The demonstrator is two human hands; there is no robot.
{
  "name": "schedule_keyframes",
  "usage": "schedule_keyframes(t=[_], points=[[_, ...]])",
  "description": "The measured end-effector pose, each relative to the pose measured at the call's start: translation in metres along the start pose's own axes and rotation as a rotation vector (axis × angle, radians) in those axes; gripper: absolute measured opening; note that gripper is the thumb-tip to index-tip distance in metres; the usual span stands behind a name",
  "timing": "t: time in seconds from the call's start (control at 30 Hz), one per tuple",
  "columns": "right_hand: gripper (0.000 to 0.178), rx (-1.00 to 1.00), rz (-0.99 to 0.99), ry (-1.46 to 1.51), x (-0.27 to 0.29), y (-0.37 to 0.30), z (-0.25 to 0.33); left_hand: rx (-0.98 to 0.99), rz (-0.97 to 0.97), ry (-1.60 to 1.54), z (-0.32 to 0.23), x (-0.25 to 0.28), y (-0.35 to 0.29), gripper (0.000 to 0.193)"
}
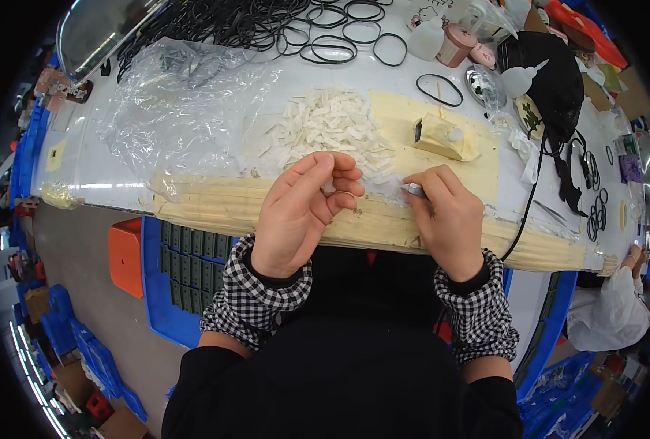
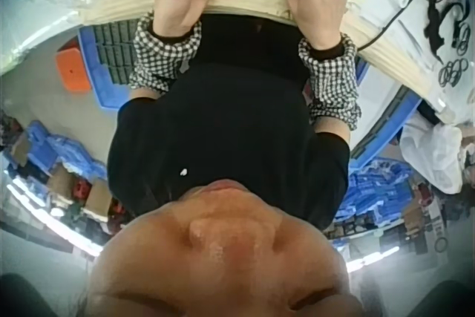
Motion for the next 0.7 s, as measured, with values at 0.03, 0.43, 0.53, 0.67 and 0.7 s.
schedule_keyframes(t=[0.03,0.43,0.53,0.67,0.7], points=[[0.020,-0.002,-0.046,0.051,0.003,0.001,0.000,-0.008,-0.016,0.017,0.001,-0.001,0.001,0.023],[0.021,0.154,-0.209,0.350,0.037,0.017,0.042,0.102,0.098,-0.006,0.019,-0.012,0.002,0.015],[0.025,0.114,0.032,0.260,0.030,0.019,0.033,0.126,0.152,0.000,0.016,-0.013,0.001,0.015],[0.032,0.151,0.064,0.202,0.019,0.018,0.032,0.161,0.226,-0.002,0.012,-0.014,0.001,0.014],[0.033,0.153,0.082,0.179,0.019,0.018,0.033,0.175,0.240,-0.006,0.013,-0.014,0.001,0.014]])
Point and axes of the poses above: each hand's wrist, its own y-axis towards the middle knuckle, its own x-axis out of the back of the hand, z = x × y, the point moved 5 cm from there along y, towards the middle knuckle, and after that the axes turned 14 degrees about -y, right-handed, at the moved point
